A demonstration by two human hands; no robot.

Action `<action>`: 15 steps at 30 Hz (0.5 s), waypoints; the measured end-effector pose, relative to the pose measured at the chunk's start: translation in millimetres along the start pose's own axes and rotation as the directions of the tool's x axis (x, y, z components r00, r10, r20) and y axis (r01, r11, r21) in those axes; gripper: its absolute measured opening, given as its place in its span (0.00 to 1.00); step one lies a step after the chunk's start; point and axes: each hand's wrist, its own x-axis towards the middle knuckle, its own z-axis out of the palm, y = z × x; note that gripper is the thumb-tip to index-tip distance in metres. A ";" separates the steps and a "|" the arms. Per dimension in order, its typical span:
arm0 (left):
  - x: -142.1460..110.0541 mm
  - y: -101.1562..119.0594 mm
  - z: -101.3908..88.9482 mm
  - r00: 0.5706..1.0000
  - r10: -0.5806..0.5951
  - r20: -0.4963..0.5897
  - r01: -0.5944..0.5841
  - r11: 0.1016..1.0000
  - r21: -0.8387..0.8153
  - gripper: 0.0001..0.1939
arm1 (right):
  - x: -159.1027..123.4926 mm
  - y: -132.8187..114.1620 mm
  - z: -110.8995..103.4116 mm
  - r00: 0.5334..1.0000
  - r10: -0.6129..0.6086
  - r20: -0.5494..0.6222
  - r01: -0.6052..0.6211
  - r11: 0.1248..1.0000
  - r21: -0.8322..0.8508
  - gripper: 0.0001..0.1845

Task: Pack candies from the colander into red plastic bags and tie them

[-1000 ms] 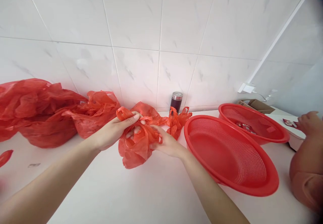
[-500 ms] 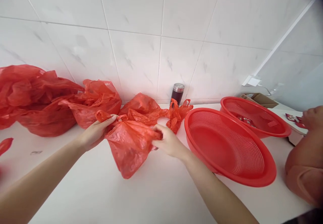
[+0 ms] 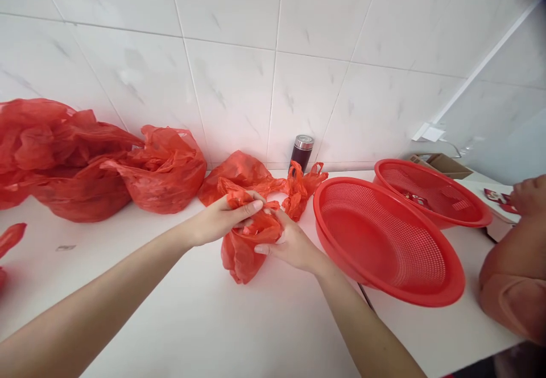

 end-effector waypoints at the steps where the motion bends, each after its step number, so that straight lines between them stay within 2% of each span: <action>1: 2.6 1.4 2.9 1.000 0.000 0.010 0.000 1.000 0.014 0.15 | 3.4 -3.8 0.3 1.000 -0.014 -0.015 0.016 0.994 0.108 0.33; 3: 4.9 1.8 5.6 1.000 -0.012 0.008 0.012 0.999 0.036 0.15 | 10.3 -10.0 -2.2 0.994 -0.025 -0.111 0.051 0.970 0.240 0.24; 4: 4.9 1.2 5.8 1.000 -0.017 0.007 0.017 0.999 0.047 0.15 | 13.3 -13.1 -4.2 0.985 -0.038 -0.166 0.077 0.969 0.234 0.20; 6: 3.8 -0.7 5.0 1.000 -0.012 0.000 0.012 0.999 0.038 0.14 | 16.6 -22.2 -8.0 0.964 -0.079 -0.254 0.120 0.981 0.149 0.11; 9: 1.7 -1.8 1.5 1.000 0.017 -0.021 -0.017 0.999 -0.040 0.13 | 10.8 -45.8 -9.3 0.915 -0.152 -0.374 0.168 0.986 0.011 0.08; 11: 0.2 0.3 -2.0 1.000 0.029 -0.009 -0.030 0.998 -0.063 0.13 | 1.7 -63.2 -8.0 0.896 -0.266 -0.354 0.244 0.964 -0.106 0.05; 13: -1.6 4.3 -5.5 0.999 0.044 0.027 -0.044 0.999 -0.019 0.13 | -5.6 -74.2 -6.7 0.894 -0.386 -0.228 0.344 0.917 -0.203 0.03; 15: -3.4 8.0 -7.6 0.998 0.052 0.042 -0.055 0.996 0.074 0.11 | -6.7 -73.7 -5.9 0.903 -0.391 -0.176 0.363 0.916 -0.172 0.05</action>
